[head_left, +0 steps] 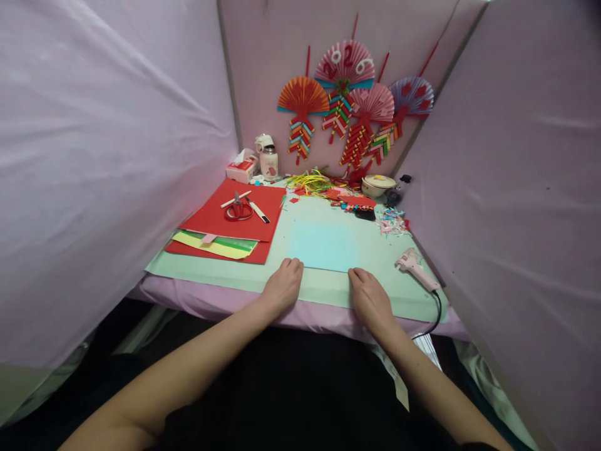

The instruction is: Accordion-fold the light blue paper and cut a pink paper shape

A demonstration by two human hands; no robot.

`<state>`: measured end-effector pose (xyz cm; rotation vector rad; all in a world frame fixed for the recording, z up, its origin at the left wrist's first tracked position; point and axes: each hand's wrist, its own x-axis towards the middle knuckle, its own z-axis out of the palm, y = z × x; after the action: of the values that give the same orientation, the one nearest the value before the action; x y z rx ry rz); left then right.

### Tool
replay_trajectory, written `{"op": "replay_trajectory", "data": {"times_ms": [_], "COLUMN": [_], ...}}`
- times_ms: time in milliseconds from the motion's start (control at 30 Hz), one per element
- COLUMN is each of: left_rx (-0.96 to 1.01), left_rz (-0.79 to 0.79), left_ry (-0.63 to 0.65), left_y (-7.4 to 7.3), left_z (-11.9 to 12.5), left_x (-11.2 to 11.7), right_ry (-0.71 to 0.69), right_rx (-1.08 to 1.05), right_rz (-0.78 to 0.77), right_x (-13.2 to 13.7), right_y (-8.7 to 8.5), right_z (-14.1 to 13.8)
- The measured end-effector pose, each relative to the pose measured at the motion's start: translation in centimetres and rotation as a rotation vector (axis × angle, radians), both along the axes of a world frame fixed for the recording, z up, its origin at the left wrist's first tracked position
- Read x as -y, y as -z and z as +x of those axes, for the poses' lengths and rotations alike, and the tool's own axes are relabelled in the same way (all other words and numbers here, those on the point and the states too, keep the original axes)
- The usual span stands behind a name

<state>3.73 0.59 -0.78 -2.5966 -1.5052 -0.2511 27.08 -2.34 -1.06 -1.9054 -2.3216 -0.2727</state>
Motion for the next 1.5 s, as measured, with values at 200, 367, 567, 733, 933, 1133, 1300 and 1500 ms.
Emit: {"op": "replay_trajectory", "data": {"times_ms": [200, 367, 567, 733, 933, 1133, 1300, 1500], "left_rx": [0.045, 0.060, 0.034, 0.008, 0.002, 0.033, 0.040, 0.029], "left_rz": [-0.019, -0.013, -0.026, -0.045, -0.044, -0.051, -0.028, 0.083], "left_ry": [-0.016, -0.003, -0.007, -0.008, -0.030, 0.051, 0.145, 0.201], "left_y": [0.3, 0.3, 0.3, -0.5, -2.2, -2.3, -1.3, -0.6], "left_z": [0.0, -0.1, -0.1, -0.1, 0.3, 1.0, 0.7, 0.3], "left_x": [0.2, 0.3, 0.1, -0.1, -0.9, -3.1, -4.5, -4.6], "right_ry": [0.015, 0.044, 0.058, 0.019, -0.107, -0.211, -0.197, -0.281], "right_rx": [0.000, 0.028, 0.031, 0.032, 0.071, 0.071, -0.019, -0.105], "right_rz": [0.057, 0.085, 0.060, 0.007, -0.054, 0.014, -0.002, 0.060], "right_x": [0.1, 0.4, 0.5, -0.2, -3.0, -4.5, -4.5, -4.8], "right_y": [0.6, 0.7, 0.4, -0.5, -2.0, -1.4, -1.5, -2.2], "right_z": [-0.2, -0.5, -0.5, 0.4, 1.9, 3.1, 3.3, 0.3]}}
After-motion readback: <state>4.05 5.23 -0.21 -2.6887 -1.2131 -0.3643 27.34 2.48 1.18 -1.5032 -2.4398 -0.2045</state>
